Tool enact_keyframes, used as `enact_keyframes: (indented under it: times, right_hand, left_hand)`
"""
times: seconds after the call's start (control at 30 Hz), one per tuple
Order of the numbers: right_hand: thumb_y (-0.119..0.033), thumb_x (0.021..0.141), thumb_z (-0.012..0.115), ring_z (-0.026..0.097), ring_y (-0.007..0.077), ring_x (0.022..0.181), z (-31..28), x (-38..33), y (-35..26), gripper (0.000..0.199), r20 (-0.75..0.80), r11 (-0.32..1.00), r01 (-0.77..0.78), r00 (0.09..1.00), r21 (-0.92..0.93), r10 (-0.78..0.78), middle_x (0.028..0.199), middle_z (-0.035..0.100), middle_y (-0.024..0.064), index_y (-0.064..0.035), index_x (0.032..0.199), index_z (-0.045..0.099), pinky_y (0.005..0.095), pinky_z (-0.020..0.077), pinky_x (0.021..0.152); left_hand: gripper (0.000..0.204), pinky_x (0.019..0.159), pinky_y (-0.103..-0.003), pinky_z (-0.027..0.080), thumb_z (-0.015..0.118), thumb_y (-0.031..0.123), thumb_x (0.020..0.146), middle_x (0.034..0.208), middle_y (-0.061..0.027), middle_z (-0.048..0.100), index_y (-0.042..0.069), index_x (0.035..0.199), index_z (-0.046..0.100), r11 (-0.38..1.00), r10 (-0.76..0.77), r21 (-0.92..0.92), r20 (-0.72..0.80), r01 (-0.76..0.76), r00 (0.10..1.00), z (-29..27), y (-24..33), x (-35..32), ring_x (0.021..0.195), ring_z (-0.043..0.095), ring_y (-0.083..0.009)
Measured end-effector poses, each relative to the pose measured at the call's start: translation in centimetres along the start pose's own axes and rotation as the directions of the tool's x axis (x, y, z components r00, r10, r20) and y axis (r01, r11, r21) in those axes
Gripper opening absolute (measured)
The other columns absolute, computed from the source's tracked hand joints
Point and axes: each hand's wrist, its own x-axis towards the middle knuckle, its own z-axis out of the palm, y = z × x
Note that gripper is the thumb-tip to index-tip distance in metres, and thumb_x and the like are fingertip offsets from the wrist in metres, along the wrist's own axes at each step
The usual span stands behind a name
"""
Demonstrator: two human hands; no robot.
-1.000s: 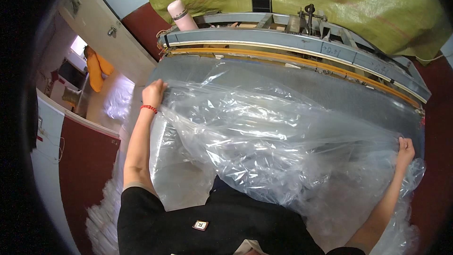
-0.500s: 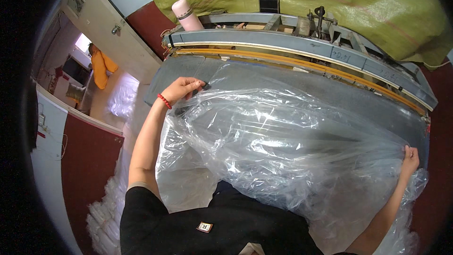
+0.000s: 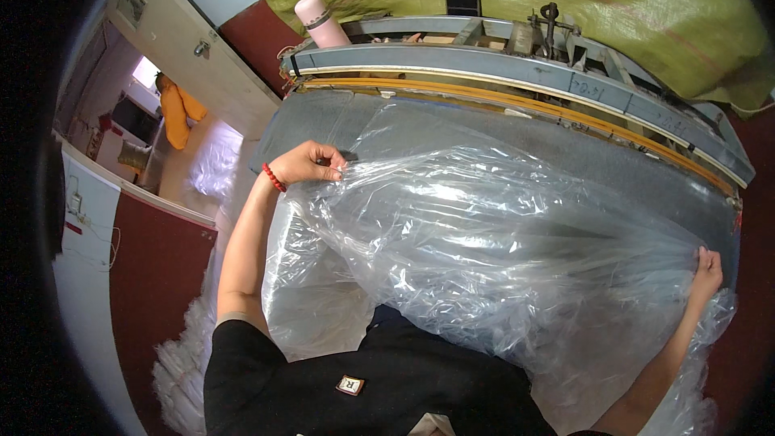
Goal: Using a manual heat sealing machine to wrap and seal large stacks of plastic bags.
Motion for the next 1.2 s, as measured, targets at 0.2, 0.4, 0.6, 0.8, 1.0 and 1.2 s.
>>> enact_keyframes:
  times: [0.2, 0.4, 0.6, 0.8, 1.0, 1.2]
  right_hand:
    - [-0.022, 0.083, 0.056, 0.03, 0.0069, 0.056, -0.5, 0.0, -0.1, 0.027, -0.003, 0.999, -0.023, 1.0, 0.025, 0.023, 0.058, 0.032, -0.0027, -0.0019, 0.068, 0.046, 0.0207, 0.0294, 0.05]
    - [-0.023, 0.081, 0.058, 0.031, 0.0075, 0.056, 0.4, 0.3, 1.7, 0.027, -0.005, 0.998, -0.056, 0.998, 0.026, 0.056, 0.058, 0.033, -0.0024, -0.002, 0.068, 0.046, 0.0221, 0.0306, 0.05]
    - [-0.023, 0.081, 0.059, 0.031, 0.0088, 0.056, 0.1, 0.1, 1.5, 0.028, -0.034, 1.0, -0.02, 0.999, -0.006, 0.02, 0.057, 0.033, -0.0006, -0.0014, 0.068, 0.046, 0.0232, 0.0322, 0.05]
    - [-0.022, 0.08, 0.06, 0.034, 0.0092, 0.057, -0.1, 0.6, 2.5, 0.028, -0.07, 0.999, -0.004, 0.998, 0.032, 0.006, 0.058, 0.038, -0.0017, 0.0001, 0.069, 0.048, 0.0234, 0.0338, 0.052]
    - [-0.021, 0.081, 0.059, 0.037, 0.0066, 0.059, 0.6, 3.0, 5.3, 0.021, 0.003, 0.978, -0.142, 0.99, 0.154, 0.143, 0.062, 0.044, -0.0036, -0.0027, 0.071, 0.054, 0.0204, 0.0332, 0.054]
    - [-0.02, 0.084, 0.054, 0.05, 0.0079, 0.069, 4.1, 6.0, -0.5, 0.018, -0.196, 0.768, -0.202, 0.899, 0.607, 0.391, 0.076, 0.055, 0.0003, -0.0037, 0.089, 0.058, 0.0198, 0.0384, 0.059]
  left_hand:
    - [0.008, 0.068, -0.023, 0.042, 0.058, 0.01, 0.08, 0.081, -0.0012, 0.059, 0.003, 0.079, 0.059, 0.916, 0.08, -0.367, -0.23, -0.162, 0.97, -0.1, 1.2, 2.8, 0.075, 0.055, -0.0114]
    - [0.01, 0.063, -0.03, 0.046, 0.055, 0.012, 0.078, 0.078, -0.0097, 0.061, 0.005, 0.084, 0.059, 0.814, 0.372, 0.578, -0.45, -0.053, 0.812, 0.4, -1.9, 10.6, 0.071, 0.06, -0.0223]
    - [0.014, 0.064, -0.036, 0.046, 0.06, 0.016, 0.073, 0.078, -0.0109, 0.062, 0.009, 0.085, 0.062, 0.828, 0.227, 0.515, -0.671, 0.223, 0.706, 2.1, -0.4, 13.3, 0.074, 0.06, -0.0277]
    - [0.014, 0.062, -0.034, 0.046, 0.063, 0.02, 0.071, 0.075, -0.0088, 0.063, 0.009, 0.081, 0.062, 0.875, 0.172, 0.433, -0.697, 0.218, 0.696, 1.4, -1.2, 13.9, 0.07, 0.06, -0.0251]
    - [0.017, 0.061, -0.03, 0.044, 0.053, 0.018, 0.077, 0.069, -0.0111, 0.06, 0.002, 0.077, 0.058, 0.964, 0.147, 0.25, -0.787, 0.092, 0.599, -0.8, -2.4, 15.9, 0.064, 0.057, -0.0166]
    - [0.011, 0.053, -0.027, 0.037, 0.044, 0.01, 0.079, 0.067, -0.0035, 0.046, 0.003, 0.072, 0.048, 0.595, -0.302, -0.5, -0.865, -0.629, 0.402, -1.8, 1.9, 13.2, 0.061, 0.045, -0.0132]
